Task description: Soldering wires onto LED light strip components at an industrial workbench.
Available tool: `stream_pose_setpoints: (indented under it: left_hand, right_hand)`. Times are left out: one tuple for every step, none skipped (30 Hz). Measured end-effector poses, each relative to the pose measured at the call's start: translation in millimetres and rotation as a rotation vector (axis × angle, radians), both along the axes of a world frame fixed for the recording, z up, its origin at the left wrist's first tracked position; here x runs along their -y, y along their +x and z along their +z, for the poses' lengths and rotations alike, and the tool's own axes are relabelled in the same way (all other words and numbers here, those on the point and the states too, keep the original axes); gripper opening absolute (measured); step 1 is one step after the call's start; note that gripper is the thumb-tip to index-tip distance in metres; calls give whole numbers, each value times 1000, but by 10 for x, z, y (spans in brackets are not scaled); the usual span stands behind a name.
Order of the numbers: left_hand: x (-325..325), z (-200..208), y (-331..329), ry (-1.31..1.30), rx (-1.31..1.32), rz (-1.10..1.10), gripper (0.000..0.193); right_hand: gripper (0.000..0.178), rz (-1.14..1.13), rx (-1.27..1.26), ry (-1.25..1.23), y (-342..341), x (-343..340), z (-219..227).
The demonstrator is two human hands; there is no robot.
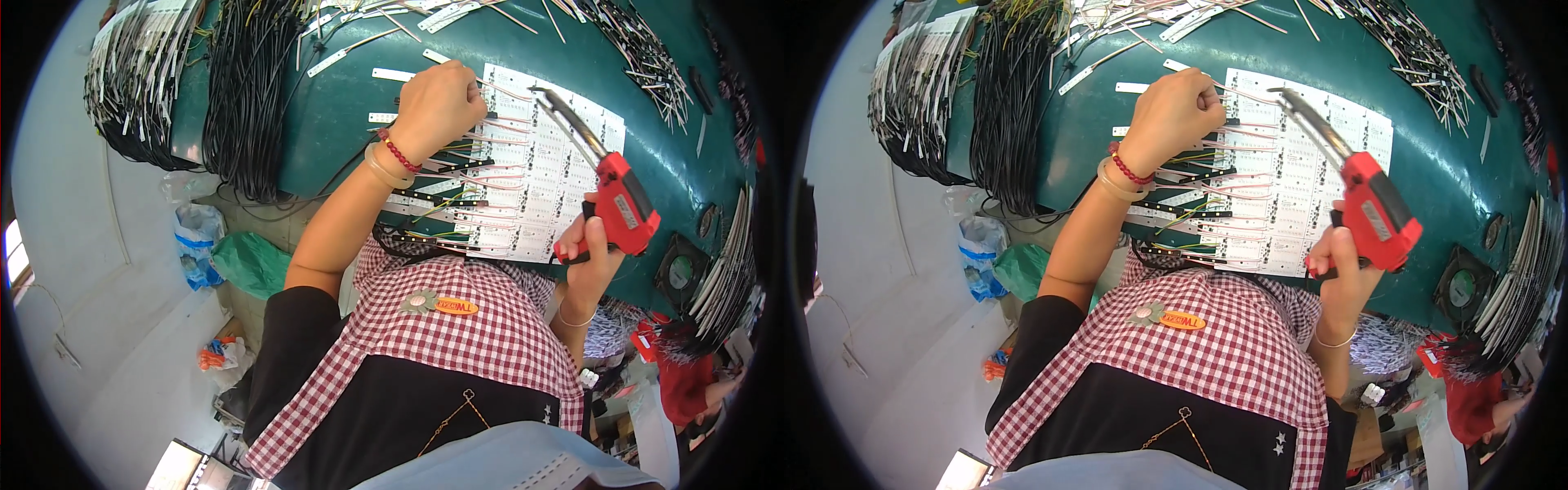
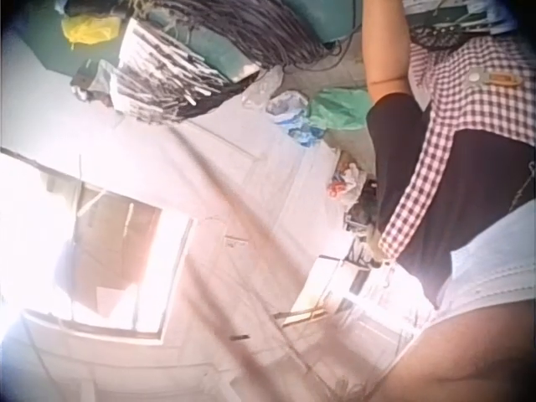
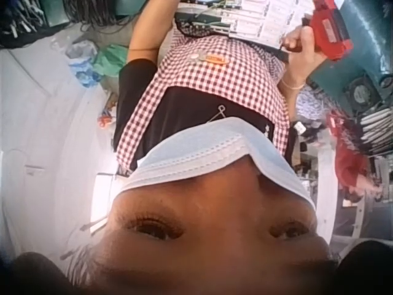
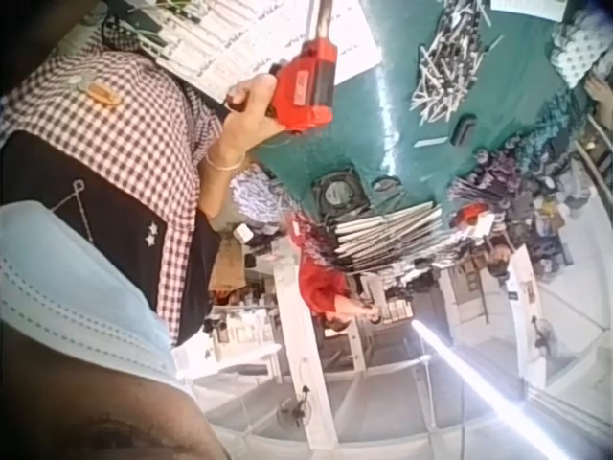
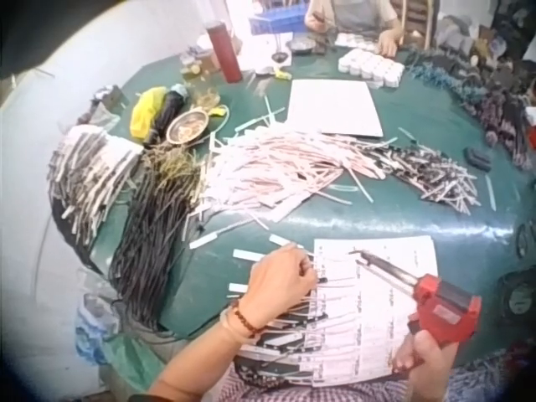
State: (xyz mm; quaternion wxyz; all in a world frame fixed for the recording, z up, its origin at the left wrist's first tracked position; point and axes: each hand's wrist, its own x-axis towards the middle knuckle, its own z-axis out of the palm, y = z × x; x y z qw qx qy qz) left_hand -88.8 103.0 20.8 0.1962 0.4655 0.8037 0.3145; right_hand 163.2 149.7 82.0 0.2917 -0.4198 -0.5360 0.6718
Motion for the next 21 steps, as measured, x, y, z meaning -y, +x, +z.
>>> stream_pose_setpoints:
  left_hand:
    - [8, 1, 8, 4, -9, 15, 12]
    - [9, -15, 13, 9, -40, 20, 13]
    - [6, -28, 19, 14, -72, 27, 13]
    - [-7, -41, 28, 31, -87, 13, 13]
    - [-10, -78, 47, 58, -112, 10, 11]
    - [11, -91, 37, 85, -136, 7, 10]
    - [54, -52, 32, 147, -43, -14, 9]
    - [78, 1, -19, 153, -54, -2, 9]
    - [113, 67, -108, 197, -38, 45, 10]
    - [168, 124, -217, 239, -22, 92, 12]
    - [192, 102, -438, 234, -203, 220, 13]
    - [201, 42, -726, 225, -382, 347, 14]
    - [227, -37, -1035, 135, -561, 420, 14]
    - [258, -107, -1275, 41, -737, 492, 14]
    - [268, -149, -1381, 44, -742, 495, 14]
    - [249, -177, -1464, 4, -679, 381, 13]
    - [244, -211, -1531, -36, -616, 269, 13]
    - [260, -247, -1589, -29, -623, 268, 13]
    - [259, -266, -1609, 54, -645, 271, 12]
    - [255, -278, -1642, 138, -667, 275, 12]
    - [248, -279, -1689, 212, -726, 300, 14]
  right_hand:
    - [25, -56, -75, -68, 26, -21, -4]
    - [28, -105, -154, -139, 47, -52, -30]
    - [32, -86, -215, -175, 169, -113, -114]
    - [33, -46, -287, -201, 301, -158, -184]
    - [34, -65, -293, -194, 376, -152, -237]
    - [34, -85, -299, -186, 450, -140, -294]
    - [34, -33, -350, -211, 591, -154, -376]
    - [34, -18, -359, -208, 644, -126, -380]
    - [35, -62, -354, -224, 691, -106, -379]
    - [35, -104, -349, -243, 731, -88, -370]
    - [35, -94, -354, -219, 792, -82, -378]
    - [35, -92, -359, -214, 817, -90, -377]
    - [35, -84, -362, -210, 835, -98, -367]
    - [35, -76, -363, -207, 853, -98, -345]
    - [35, -74, -368, -205, 870, -103, -326]
    - [35, -72, -375, -194, 874, -113, -318]
    - [34, -69, -382, -183, 869, -122, -320]
    - [34, -70, -390, -178, 858, -122, -314]
    - [34, -79, -393, -166, 866, -97, -294]
    - [34, -87, -395, -154, 871, -78, -280]
    - [34, -94, -403, -149, 874, -68, -274]
